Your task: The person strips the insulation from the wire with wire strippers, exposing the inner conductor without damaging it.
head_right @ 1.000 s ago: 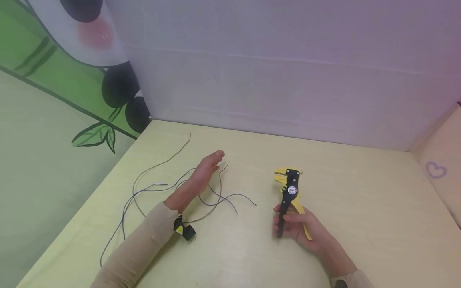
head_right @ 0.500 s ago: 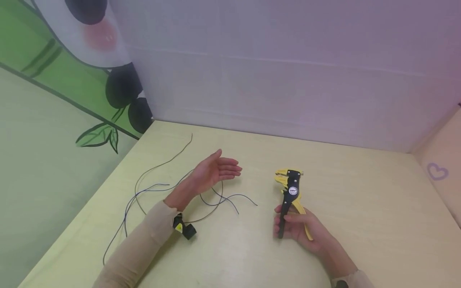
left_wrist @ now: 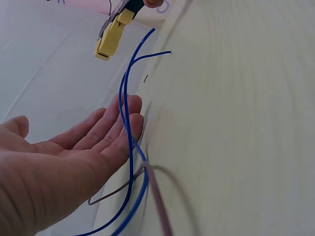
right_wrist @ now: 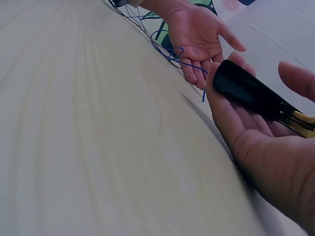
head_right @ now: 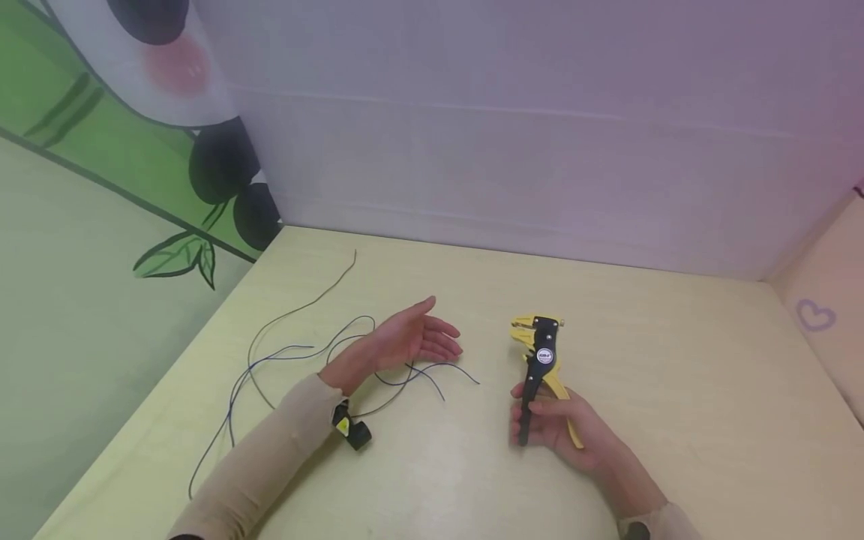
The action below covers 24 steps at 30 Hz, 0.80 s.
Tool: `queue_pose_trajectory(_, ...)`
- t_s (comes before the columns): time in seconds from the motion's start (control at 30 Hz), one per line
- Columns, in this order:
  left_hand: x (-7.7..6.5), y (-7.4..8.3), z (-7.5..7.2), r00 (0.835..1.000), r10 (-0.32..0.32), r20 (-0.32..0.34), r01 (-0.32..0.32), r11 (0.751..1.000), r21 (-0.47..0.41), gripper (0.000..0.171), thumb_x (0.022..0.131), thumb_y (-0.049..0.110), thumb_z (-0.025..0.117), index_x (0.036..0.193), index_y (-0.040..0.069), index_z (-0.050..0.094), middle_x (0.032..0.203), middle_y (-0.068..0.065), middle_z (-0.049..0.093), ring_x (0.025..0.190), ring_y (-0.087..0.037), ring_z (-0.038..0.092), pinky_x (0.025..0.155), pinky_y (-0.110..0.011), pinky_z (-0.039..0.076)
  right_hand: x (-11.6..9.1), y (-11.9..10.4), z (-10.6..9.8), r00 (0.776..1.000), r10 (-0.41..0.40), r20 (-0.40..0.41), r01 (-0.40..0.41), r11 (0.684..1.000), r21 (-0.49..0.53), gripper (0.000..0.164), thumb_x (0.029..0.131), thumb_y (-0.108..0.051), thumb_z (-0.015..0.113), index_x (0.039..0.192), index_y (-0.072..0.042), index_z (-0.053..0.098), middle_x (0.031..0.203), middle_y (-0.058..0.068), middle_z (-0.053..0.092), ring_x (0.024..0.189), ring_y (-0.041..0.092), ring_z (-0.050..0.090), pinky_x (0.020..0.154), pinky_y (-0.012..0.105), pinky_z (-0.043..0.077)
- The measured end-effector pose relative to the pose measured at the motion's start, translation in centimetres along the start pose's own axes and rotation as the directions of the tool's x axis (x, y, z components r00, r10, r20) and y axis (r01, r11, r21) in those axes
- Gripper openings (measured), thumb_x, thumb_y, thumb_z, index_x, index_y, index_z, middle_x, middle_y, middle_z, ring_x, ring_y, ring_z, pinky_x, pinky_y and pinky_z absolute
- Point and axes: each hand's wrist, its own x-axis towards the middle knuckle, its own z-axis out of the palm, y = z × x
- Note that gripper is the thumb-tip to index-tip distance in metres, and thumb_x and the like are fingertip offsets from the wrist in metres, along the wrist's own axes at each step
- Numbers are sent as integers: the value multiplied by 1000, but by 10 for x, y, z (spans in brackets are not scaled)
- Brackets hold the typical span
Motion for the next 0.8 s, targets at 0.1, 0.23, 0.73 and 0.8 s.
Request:
queue_pose_trajectory(0.1,2,-3,-1,1000,-19,14,19,1000,12,71,107,51,26,131,-10,52,109,-17,73,99,-24,73,95,-32,57,0,0,-2,1000,1,2,-1,1000,1,43,100,6,19,128,-3,52,111,10,66,104,25,67,100,44,52)
queue_pose_trajectory(0.23,5,-5,-1,999,-35,33,33,998,62,67,107,48,30,128,-10,53,100,-10,74,95,-21,73,98,-33,56,0,0,-6,1000,0,8,0,1000,2,44,100,6,18,128,-3,52,111,10,66,104,25,67,100,43,52)
queue_pose_trajectory(0.73,14,-8,-5,993,-94,75,89,993,71,60,107,45,34,122,-9,56,96,-10,73,92,-23,74,91,-34,59,2,2,-17,999,-8,32,8,1000,10,44,101,5,19,128,-2,52,112,10,67,104,25,67,100,43,52)
queue_pose_trajectory(0.8,15,-9,-6,991,-101,86,96,993,63,59,107,44,34,121,-9,56,93,-9,73,90,-23,74,89,-33,59,2,3,-19,1000,-8,29,8,1000,8,43,101,5,19,128,-3,52,111,10,67,104,25,67,100,43,52)
